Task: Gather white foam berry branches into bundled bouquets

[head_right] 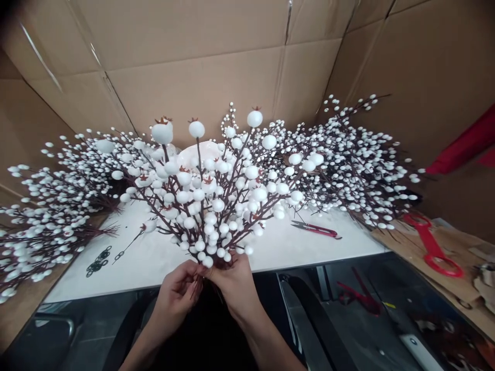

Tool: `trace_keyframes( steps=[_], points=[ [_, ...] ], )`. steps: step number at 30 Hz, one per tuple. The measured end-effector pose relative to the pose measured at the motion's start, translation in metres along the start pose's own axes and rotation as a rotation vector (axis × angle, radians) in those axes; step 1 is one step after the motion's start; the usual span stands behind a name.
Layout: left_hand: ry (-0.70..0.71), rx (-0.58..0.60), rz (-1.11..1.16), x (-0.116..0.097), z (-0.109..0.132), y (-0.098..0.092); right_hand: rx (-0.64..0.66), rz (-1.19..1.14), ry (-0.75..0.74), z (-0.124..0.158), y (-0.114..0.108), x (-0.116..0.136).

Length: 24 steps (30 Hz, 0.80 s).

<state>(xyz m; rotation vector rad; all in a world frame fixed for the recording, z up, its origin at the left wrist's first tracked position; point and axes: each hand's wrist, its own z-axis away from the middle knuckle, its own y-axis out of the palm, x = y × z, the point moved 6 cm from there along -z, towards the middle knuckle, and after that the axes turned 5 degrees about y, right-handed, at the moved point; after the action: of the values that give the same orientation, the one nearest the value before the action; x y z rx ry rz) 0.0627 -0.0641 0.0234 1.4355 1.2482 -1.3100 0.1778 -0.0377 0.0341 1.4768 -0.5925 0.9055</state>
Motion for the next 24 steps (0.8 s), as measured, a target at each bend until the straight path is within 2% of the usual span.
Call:
trace_keyframes(
  steps=[4, 7, 9, 13, 15, 18, 21, 24],
  points=[
    [-0.019, 0.109, -0.058, -0.022, -0.002, -0.011, 0.004, 0.039, -0.061, -0.001, -0.001, 0.007],
    [-0.158, 0.118, -0.1, -0.028, -0.001, -0.016, 0.016, 0.05, -0.054, -0.002, 0.001, 0.006],
    [-0.193, 0.099, -0.151, -0.029, -0.002, -0.009, 0.008, 0.035, -0.035, -0.003, 0.002, 0.003],
    [-0.056, 0.084, -0.161, -0.037, -0.009, 0.017, -0.097, -0.001, -0.038, -0.003, -0.004, 0.001],
    [-0.05, 0.066, -0.12, -0.034, -0.011, 0.025, -0.125, 0.011, -0.021, -0.002, -0.006, 0.0],
    [-0.108, 0.07, -0.021, -0.023, -0.008, 0.026, -0.131, 0.022, -0.043, 0.0, -0.007, 0.003],
    [-0.186, 0.145, 0.167, -0.013, -0.004, 0.027, -0.097, 0.008, -0.045, 0.003, -0.005, 0.006],
    [-0.216, 0.207, 0.268, -0.012, -0.004, 0.03, -0.081, 0.005, 0.02, 0.004, -0.006, 0.003]
  ],
)
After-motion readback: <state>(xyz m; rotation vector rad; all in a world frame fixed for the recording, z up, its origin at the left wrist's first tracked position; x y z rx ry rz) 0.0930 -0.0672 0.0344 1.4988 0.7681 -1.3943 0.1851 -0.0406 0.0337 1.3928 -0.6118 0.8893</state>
